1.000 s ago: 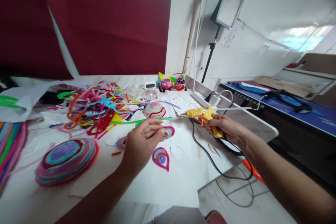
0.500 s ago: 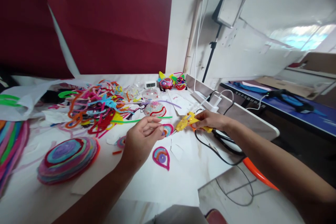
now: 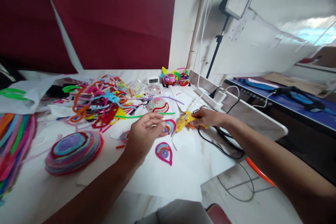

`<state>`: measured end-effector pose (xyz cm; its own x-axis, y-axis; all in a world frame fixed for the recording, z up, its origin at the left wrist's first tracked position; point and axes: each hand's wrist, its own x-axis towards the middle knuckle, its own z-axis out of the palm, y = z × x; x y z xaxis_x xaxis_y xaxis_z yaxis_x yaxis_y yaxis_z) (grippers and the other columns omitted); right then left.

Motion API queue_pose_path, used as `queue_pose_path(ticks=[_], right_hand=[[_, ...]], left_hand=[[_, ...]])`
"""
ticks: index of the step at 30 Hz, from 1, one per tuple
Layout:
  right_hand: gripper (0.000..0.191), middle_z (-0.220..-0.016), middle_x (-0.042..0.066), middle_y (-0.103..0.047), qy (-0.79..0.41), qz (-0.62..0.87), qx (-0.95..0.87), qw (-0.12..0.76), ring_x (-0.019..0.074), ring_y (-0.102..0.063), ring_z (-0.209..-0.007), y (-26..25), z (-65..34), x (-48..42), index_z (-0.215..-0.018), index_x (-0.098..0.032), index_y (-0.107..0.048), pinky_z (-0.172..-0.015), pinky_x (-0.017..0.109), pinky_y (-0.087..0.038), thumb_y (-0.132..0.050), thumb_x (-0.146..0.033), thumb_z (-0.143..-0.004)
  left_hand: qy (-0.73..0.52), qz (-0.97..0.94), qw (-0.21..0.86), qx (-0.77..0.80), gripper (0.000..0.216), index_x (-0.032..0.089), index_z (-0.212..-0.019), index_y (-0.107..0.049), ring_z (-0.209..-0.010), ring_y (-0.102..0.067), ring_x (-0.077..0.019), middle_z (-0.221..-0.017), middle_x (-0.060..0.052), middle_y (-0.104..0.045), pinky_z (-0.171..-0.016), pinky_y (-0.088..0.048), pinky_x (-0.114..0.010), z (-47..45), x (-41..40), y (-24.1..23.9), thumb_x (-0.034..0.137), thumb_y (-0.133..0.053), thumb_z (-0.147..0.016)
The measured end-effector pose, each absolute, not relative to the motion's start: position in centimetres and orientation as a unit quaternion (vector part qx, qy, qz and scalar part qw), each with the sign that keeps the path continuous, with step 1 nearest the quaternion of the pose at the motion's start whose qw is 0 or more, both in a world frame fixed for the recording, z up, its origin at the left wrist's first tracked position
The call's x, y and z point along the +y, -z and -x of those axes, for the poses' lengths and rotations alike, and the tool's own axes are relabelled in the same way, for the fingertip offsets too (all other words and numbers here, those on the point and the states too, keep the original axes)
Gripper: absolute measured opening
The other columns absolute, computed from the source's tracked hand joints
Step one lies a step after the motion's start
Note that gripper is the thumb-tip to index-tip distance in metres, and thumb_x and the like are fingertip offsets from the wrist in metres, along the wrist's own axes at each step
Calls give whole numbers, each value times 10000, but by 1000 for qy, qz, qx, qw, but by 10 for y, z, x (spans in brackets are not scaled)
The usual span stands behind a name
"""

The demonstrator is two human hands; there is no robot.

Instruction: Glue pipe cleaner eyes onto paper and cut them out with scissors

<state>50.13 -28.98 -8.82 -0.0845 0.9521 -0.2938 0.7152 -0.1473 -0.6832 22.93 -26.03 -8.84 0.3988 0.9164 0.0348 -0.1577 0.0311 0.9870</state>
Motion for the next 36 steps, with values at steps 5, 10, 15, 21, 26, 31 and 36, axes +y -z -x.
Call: queue_pose_path(ticks=[5,10,15,21,26,31,36], right_hand=[[239,-946,64,-665,-277,651,-634,313,195,-591,-852,75,-469,-308,-927,-164,-687,-744,307,-451,-747,-354,-795],[348,-852,41,-677,-388,557,-615,401,167,-606,-785,67,-420,-331,-955,-144,-688,-725,295,-463,-652,-471,-841],[345,-773,14,-650,-426,519,-576,466,133,-556,-700,73,-407,-329,-884,-139,-689,-678,277,-431,-708,-473,-800],[342,-682,-17,-610,-435,513,-545,501,116,-503,-631,80,-406,-320,-793,-152,-690,-623,256,-393,-780,-476,-734],[329,-662,-16,-596,-444,515,-531,506,108,-485,-611,84,-406,-315,-789,-134,-686,-609,252,-374,-768,-449,-741],[347,-637,-20,-578,-449,515,-528,503,110,-473,-585,86,-408,-307,-776,-140,-669,-582,258,-361,-758,-471,-727],[368,-618,-23,-577,-443,518,-543,490,115,-480,-567,83,-409,-298,-749,-150,-658,-556,255,-358,-777,-497,-712]], left_hand=[[-426,-554,621,356,333,134,-901,-638,-682,-687,-140,-717,24,-680,-631,-624,-241,-230,-263,89,286,-801,-654],[-424,-578,607,342,298,134,-911,-635,-716,-707,-153,-745,4,-709,-636,-624,-225,-231,-267,89,273,-782,-691],[-427,-582,607,332,274,136,-908,-639,-701,-705,-141,-730,16,-705,-628,-626,-210,-231,-268,89,258,-780,-706],[-431,-575,607,338,253,138,-893,-645,-685,-701,-137,-719,23,-696,-627,-626,-212,-231,-267,91,238,-777,-702],[-427,-566,615,346,256,137,-889,-640,-677,-686,-128,-714,23,-690,-625,-620,-209,-231,-265,93,243,-771,-695],[-408,-545,638,360,273,130,-913,-648,-676,-632,-116,-724,12,-673,-586,-617,-217,-231,-262,89,269,-752,-703],[-384,-534,651,379,284,122,-927,-676,-666,-548,-113,-712,11,-623,-502,-621,-254,-229,-257,83,263,-737,-688]])
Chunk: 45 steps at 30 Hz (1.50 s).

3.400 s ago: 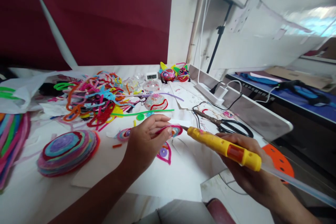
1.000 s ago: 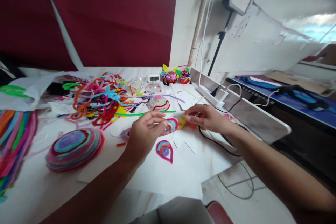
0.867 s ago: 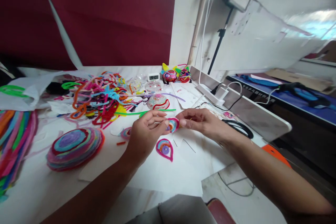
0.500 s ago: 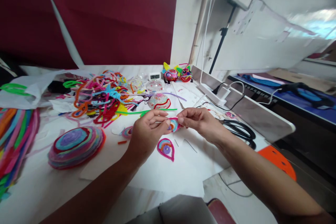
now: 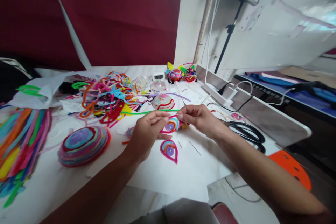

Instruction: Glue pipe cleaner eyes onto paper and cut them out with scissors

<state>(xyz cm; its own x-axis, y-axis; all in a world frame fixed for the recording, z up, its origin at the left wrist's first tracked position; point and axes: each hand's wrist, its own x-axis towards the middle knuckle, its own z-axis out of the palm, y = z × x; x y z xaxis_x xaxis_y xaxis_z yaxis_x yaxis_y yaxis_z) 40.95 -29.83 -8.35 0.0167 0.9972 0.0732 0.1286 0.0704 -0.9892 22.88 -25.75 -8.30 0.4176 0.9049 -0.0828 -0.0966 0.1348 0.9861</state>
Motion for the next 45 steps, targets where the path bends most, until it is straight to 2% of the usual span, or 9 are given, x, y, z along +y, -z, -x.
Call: queue_pose_path(ticks=[6,11,21,32,39,45], right_hand=[[361,-649,-10,-619,-448,514,-555,476,135,-534,-615,80,-408,-292,-737,-157,-657,-580,263,-391,-822,-471,-672],[332,-611,-29,-578,-452,511,-564,464,112,-474,-580,82,-407,-291,-737,-147,-655,-555,252,-343,-809,-437,-688],[294,-593,-42,-528,-469,497,-561,467,101,-419,-553,95,-409,-290,-762,-138,-667,-543,267,-305,-763,-415,-740],[369,-594,-35,-535,-500,492,-545,459,104,-423,-554,100,-414,-292,-779,-134,-685,-531,268,-304,-790,-479,-701],[271,-590,-23,-577,-504,498,-531,465,109,-463,-552,97,-415,-292,-764,-124,-684,-540,265,-344,-797,-346,-659],[253,-584,-21,-572,-504,501,-524,470,108,-454,-547,100,-415,-292,-753,-124,-692,-534,263,-339,-799,-330,-652]], left_hand=[[-365,-545,646,391,327,110,-958,-710,-630,-533,-111,-732,-6,-632,-390,-559,-202,-225,-252,83,265,-741,-671],[-335,-577,635,389,333,126,-958,-738,-676,-561,-131,-818,-31,-663,-359,-520,-176,-222,-248,85,313,-766,-684],[-255,-619,631,393,208,143,-839,-711,-587,-609,-121,-669,-18,-676,-320,-361,-119,-216,-240,89,308,-741,-717],[-254,-591,647,410,226,143,-836,-698,-617,-615,-122,-707,-16,-683,-355,-399,-139,-221,-240,97,299,-765,-686],[-254,-574,662,409,244,147,-837,-697,-634,-623,-120,-719,-6,-683,-371,-404,-139,-223,-242,94,309,-786,-678],[-254,-574,659,414,241,147,-829,-695,-650,-643,-140,-730,-19,-694,-386,-407,-160,-223,-243,96,313,-780,-677]])
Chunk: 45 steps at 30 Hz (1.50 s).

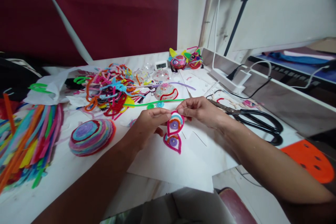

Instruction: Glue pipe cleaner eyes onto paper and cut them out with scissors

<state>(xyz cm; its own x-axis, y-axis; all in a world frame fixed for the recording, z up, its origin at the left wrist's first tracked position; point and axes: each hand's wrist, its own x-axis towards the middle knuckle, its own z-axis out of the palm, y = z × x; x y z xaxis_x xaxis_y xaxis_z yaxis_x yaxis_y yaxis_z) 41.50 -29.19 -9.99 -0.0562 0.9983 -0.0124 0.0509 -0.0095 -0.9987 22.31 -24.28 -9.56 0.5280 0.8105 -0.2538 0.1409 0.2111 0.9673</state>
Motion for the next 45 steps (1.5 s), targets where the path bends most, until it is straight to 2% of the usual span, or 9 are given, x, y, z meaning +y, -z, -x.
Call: queue_pose_path(ticks=[7,12,23,33,40,45], right_hand=[[287,-584,-20,-582,-496,499,-508,496,106,-458,-538,104,-414,-290,-750,-135,-678,-529,260,-337,-817,-369,-660],[335,-548,-34,-558,-485,505,-492,517,98,-441,-505,102,-416,-291,-725,-143,-658,-511,259,-324,-837,-413,-640],[386,-551,-29,-567,-490,507,-478,524,94,-443,-499,99,-415,-291,-733,-134,-667,-500,253,-331,-856,-444,-606],[324,-604,-6,-636,-481,509,-474,533,108,-527,-497,100,-415,-291,-821,-152,-692,-471,250,-432,-847,-358,-626],[333,-617,-13,-645,-456,520,-459,558,118,-559,-489,102,-416,-291,-872,-169,-667,-468,254,-475,-831,-354,-649],[353,-630,-15,-642,-433,525,-459,571,130,-565,-497,104,-416,-290,-892,-179,-659,-454,254,-453,-832,-371,-651]], left_hand=[[-254,-561,666,420,298,166,-933,-665,-620,-621,-122,-739,-6,-684,-389,-403,-151,-224,-243,95,342,-756,-709],[-233,-578,662,417,236,146,-804,-651,-583,-588,-103,-696,-2,-636,-367,-387,-139,-224,-244,94,362,-721,-737],[-229,-586,650,427,252,152,-797,-647,-615,-649,-145,-669,-10,-641,-377,-393,-156,-224,-244,96,378,-729,-722],[-248,-583,645,427,350,148,-811,-623,-657,-715,-208,-656,-11,-624,-368,-395,-160,-225,-245,96,419,-790,-665],[-221,-582,647,440,307,137,-837,-622,-632,-707,-176,-817,-100,-735,-399,-405,-166,-225,-247,94,406,-727,-734],[-228,-581,650,435,270,145,-799,-602,-628,-701,-173,-824,-107,-751,-407,-407,-181,-225,-247,94,379,-717,-729]])
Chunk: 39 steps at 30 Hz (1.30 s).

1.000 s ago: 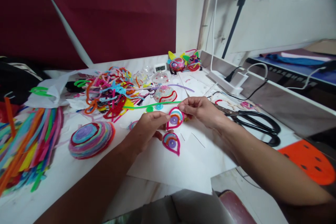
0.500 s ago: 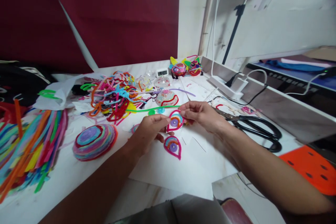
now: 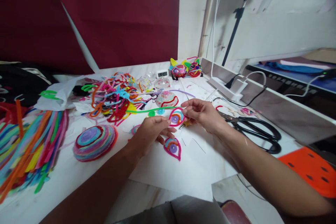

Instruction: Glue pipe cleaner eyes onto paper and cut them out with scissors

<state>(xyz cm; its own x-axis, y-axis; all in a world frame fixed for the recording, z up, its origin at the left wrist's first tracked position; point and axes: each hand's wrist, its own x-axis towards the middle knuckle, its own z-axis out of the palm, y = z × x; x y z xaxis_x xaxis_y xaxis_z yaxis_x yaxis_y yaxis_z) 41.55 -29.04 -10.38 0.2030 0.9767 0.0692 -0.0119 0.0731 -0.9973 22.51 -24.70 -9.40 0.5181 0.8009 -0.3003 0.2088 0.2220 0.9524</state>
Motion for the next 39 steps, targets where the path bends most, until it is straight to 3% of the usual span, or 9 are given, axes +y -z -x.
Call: queue_pose_path(ticks=[15,19,22,24,27,31,39], right_hand=[[329,-629,-23,-626,-416,518,-467,583,120,-549,-523,107,-416,-290,-904,-152,-655,-475,241,-401,-799,-307,-651],[321,-611,-33,-622,-411,518,-455,596,113,-546,-521,103,-420,-290,-892,-159,-652,-479,234,-432,-801,-277,-633],[320,-620,-38,-625,-396,520,-445,612,110,-564,-535,97,-424,-292,-884,-167,-655,-478,218,-445,-813,-258,-622],[312,-622,-38,-632,-385,521,-438,623,109,-577,-541,93,-427,-292,-877,-168,-655,-468,205,-447,-813,-237,-617],[278,-605,-45,-631,-374,521,-428,637,103,-579,-529,88,-430,-293,-864,-170,-654,-446,191,-446,-784,-204,-621],[252,-589,-48,-632,-369,518,-426,644,94,-577,-510,85,-431,-294,-872,-164,-659,-434,180,-444,-745,-180,-635],[253,-575,-54,-617,-375,512,-426,645,104,-582,-521,83,-431,-295,-883,-160,-653,-440,188,-441,-742,-171,-647]], left_hand=[[-222,-595,647,422,229,146,-825,-595,-670,-704,-163,-819,-95,-746,-429,-414,-169,-224,-246,101,354,-685,-787],[-238,-600,633,426,290,169,-891,-597,-659,-694,-164,-833,-73,-740,-427,-414,-184,-225,-242,99,447,-639,-818],[-246,-669,563,418,353,162,-820,-620,-523,-589,-118,-704,-35,-689,-394,-328,-187,-221,-236,98,509,-565,-854],[-217,-748,496,384,341,152,-775,-653,-543,-558,-112,-661,-19,-657,-454,-360,-200,-217,-233,96,477,-577,-848],[-146,-845,394,332,285,156,-898,-709,-702,-604,-149,-752,-21,-678,-625,-438,-236,-212,-234,94,415,-650,-794],[-54,-922,266,274,307,158,-1016,-701,-782,-597,-170,-885,-36,-661,-699,-431,-264,-210,-237,96,355,-676,-782],[-5,-947,220,235,228,195,-1019,-686,-908,-587,-185,-989,-31,-601,-783,-420,-269,-212,-239,99,262,-679,-801]])
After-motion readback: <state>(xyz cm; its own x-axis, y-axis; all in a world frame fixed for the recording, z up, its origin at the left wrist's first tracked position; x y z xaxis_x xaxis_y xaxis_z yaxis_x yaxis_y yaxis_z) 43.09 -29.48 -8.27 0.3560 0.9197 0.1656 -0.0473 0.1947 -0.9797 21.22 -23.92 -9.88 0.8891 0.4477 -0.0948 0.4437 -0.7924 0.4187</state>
